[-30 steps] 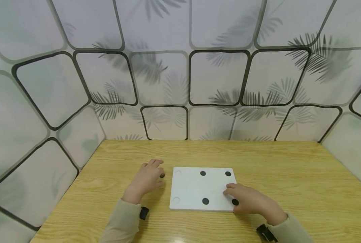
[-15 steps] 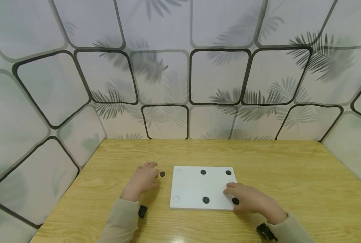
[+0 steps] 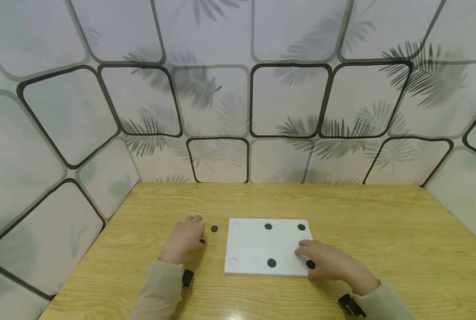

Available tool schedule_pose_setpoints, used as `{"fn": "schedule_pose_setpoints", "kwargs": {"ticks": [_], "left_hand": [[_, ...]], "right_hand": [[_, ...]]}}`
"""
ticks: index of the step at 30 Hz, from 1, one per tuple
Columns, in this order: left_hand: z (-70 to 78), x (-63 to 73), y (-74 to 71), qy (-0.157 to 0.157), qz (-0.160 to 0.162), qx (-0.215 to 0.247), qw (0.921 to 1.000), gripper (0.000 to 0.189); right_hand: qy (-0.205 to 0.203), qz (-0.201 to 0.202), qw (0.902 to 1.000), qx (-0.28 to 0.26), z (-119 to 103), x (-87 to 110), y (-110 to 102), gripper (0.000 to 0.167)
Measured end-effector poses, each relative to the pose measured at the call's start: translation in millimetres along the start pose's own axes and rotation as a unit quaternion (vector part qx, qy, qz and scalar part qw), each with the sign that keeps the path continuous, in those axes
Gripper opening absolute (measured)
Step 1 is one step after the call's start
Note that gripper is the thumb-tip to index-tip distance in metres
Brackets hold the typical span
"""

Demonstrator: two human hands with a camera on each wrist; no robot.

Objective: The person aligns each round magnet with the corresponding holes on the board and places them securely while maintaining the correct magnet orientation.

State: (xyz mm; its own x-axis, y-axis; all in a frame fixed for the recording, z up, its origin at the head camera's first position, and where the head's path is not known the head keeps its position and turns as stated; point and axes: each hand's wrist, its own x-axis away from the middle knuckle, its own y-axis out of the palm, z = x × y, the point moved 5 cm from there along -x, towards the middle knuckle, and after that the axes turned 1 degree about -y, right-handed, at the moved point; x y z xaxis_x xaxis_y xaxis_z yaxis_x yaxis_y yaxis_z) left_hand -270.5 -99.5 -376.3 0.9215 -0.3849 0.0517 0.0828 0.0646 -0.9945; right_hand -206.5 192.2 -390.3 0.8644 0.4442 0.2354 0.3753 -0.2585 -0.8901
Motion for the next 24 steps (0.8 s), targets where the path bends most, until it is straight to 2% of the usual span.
{"fn": "schedule_pose_setpoints", "kwargs": {"ticks": [14, 24], "left_hand": [[-3.4, 0.7, 3.3, -0.008, -0.011, 0.023, 0.9996, 0.025], [-3.1, -0.2, 5.6, -0.009, -0.017, 0.024, 0.9995, 0.029]], "right_hand": [[0.012, -0.008, 0.9999, 0.002, 0.5, 0.9, 0.5, 0.045], [-0.004, -0.005, 1.0000, 0.008, 0.2, 0.4, 0.3, 0.044]]}}
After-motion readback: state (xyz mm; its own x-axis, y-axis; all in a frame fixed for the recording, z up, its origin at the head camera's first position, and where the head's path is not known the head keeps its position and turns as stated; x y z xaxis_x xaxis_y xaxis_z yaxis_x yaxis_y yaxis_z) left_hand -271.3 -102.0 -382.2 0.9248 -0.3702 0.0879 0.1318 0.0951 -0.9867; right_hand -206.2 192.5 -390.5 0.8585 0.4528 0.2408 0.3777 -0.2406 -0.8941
